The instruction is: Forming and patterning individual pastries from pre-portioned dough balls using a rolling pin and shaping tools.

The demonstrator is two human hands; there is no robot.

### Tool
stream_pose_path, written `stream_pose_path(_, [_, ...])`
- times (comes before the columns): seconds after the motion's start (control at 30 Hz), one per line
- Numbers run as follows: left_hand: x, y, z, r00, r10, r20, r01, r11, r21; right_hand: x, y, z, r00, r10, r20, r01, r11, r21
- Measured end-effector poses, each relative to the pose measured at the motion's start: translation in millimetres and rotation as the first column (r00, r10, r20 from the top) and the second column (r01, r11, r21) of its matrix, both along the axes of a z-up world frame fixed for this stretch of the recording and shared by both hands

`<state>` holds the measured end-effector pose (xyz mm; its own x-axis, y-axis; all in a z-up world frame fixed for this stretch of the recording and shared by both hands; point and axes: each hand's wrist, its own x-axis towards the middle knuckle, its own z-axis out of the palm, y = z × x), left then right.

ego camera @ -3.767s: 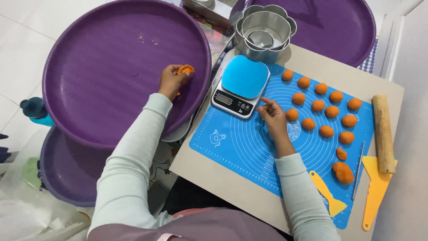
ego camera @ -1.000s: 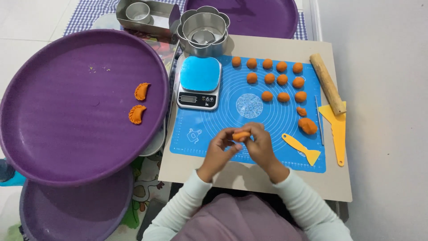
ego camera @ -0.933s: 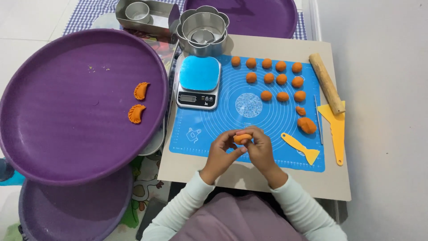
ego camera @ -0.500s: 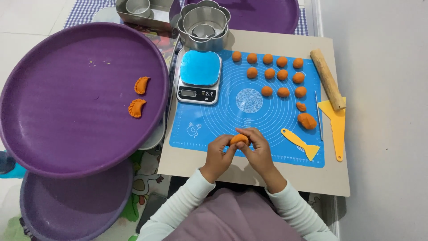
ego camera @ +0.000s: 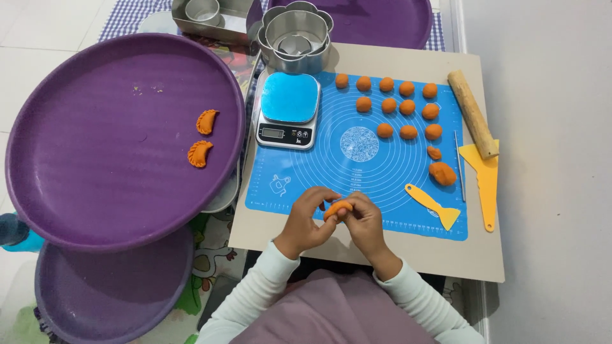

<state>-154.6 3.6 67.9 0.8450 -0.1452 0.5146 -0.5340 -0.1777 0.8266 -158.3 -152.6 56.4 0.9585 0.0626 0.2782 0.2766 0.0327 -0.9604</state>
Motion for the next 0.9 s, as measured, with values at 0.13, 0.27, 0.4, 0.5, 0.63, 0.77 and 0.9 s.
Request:
stream_pose_path(0.13, [-2, 8, 8, 0.997, -0.057, -0.051, 0.058, 0.998, 0.017, 9, -12, -41, 0.996, 0.029, -0.088, -0.024, 0.998, 0.059])
stream_pose_path(0.27, [-4, 7, 12, 0.990, -0.096, -0.107, 0.097, 0.995, 0.003, 15, -23, -46, 0.983, 0.104, -0.154, -0.077, 0.983, 0.168])
stream_pose_path(0.4, [6, 0, -17, 0.997, 0.031, -0.064, -0.029, 0.999, 0.030, 20, -32, -47, 0.983, 0.116, -0.144, -0.103, 0.991, 0.091])
stream_pose_path(0.5, [14, -8, -23, 0.992, 0.087, -0.089, -0.087, 0.996, -0.006, 21, -22, -14, 0.992, 0.082, -0.098, -0.072, 0.993, 0.093])
stream_pose_path(0.63, [17, -17, -13, 0.987, 0.123, -0.099, -0.128, 0.990, -0.050, 23, -21, -24, 0.996, 0.032, -0.089, -0.025, 0.997, 0.076])
stream_pose_path(0.77, [12, -20, -15, 0.939, -0.029, -0.344, -0.077, 0.953, -0.291, 25, -12, -36, 0.994, -0.081, -0.072, 0.094, 0.974, 0.208])
stream_pose_path(0.9, [7, -25, -43, 0.868, -0.026, -0.496, -0.155, 0.935, -0.320, 20, -1, -35, 0.986, -0.098, -0.133, 0.136, 0.940, 0.314])
